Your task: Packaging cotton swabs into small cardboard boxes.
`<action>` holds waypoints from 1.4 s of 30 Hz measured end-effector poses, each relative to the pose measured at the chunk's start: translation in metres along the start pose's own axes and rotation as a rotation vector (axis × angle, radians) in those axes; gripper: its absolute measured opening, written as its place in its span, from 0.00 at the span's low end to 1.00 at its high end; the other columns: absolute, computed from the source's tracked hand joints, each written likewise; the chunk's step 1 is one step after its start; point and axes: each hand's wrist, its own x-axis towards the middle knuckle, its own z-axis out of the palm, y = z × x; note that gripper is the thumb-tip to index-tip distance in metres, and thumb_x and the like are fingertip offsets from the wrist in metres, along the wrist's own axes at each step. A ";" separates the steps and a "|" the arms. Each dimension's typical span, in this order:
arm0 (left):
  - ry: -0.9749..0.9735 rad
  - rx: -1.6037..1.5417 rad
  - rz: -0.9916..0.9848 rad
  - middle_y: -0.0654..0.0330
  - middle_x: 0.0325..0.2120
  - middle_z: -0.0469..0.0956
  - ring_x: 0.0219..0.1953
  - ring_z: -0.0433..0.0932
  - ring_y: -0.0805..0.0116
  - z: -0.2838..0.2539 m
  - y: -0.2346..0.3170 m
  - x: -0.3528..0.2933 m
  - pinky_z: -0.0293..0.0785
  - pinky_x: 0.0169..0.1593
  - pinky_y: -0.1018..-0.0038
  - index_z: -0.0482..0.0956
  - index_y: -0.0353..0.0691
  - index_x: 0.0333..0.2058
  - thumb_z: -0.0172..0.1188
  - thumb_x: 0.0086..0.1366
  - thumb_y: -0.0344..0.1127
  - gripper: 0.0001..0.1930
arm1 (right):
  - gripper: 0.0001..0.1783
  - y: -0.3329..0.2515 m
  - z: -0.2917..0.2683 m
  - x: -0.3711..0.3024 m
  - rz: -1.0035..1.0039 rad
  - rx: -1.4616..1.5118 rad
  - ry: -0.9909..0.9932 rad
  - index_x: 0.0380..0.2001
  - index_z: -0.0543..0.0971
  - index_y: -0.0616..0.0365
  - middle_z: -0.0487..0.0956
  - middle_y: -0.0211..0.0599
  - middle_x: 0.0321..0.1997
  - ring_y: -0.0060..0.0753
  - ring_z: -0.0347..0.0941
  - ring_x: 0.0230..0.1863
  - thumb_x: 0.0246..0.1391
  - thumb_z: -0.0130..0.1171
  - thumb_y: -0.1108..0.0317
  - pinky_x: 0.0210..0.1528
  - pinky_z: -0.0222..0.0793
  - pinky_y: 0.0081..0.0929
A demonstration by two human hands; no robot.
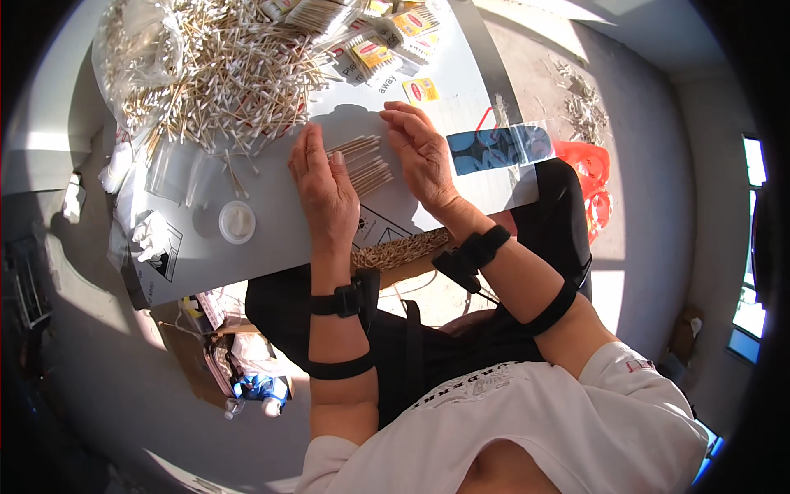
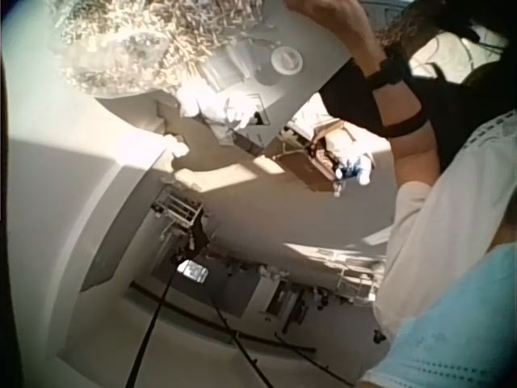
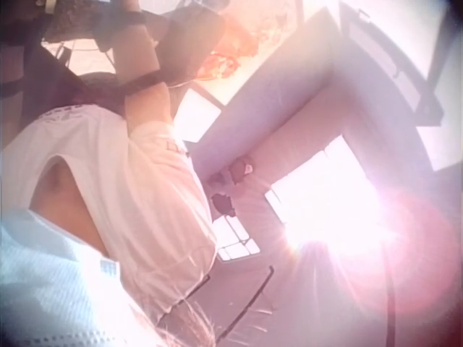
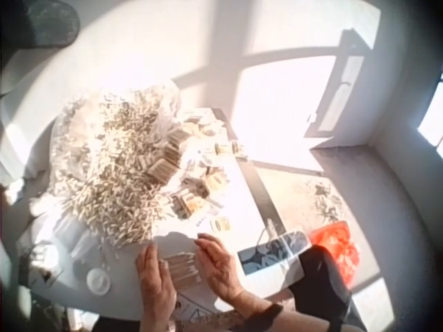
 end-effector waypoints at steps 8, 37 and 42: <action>0.097 -0.483 -0.134 0.47 0.64 0.61 0.65 0.61 0.55 0.012 0.002 -0.001 0.55 0.67 0.64 0.60 0.34 0.64 0.47 0.70 0.30 0.24 | 0.18 0.006 0.020 -0.005 0.056 0.339 0.015 0.56 0.72 0.68 0.69 0.41 0.64 0.31 0.65 0.63 0.65 0.45 0.75 0.65 0.60 0.25; -0.373 0.455 0.231 0.56 0.68 0.56 0.71 0.53 0.61 -0.004 0.011 -0.003 0.39 0.71 0.50 0.55 0.44 0.67 0.62 0.56 0.60 0.46 | 0.03 -0.006 -0.020 -0.003 0.019 -0.553 -0.171 0.27 0.79 0.62 0.74 0.35 0.24 0.28 0.72 0.27 0.47 0.62 0.75 0.32 0.69 0.25; -0.406 0.474 0.147 0.57 0.70 0.51 0.72 0.49 0.63 -0.018 0.017 -0.012 0.37 0.71 0.51 0.54 0.44 0.68 0.64 0.54 0.59 0.49 | 0.02 -0.002 -0.034 -0.020 0.052 -0.228 -0.123 0.29 0.79 0.63 0.74 0.31 0.29 0.20 0.70 0.30 0.50 0.63 0.77 0.33 0.67 0.19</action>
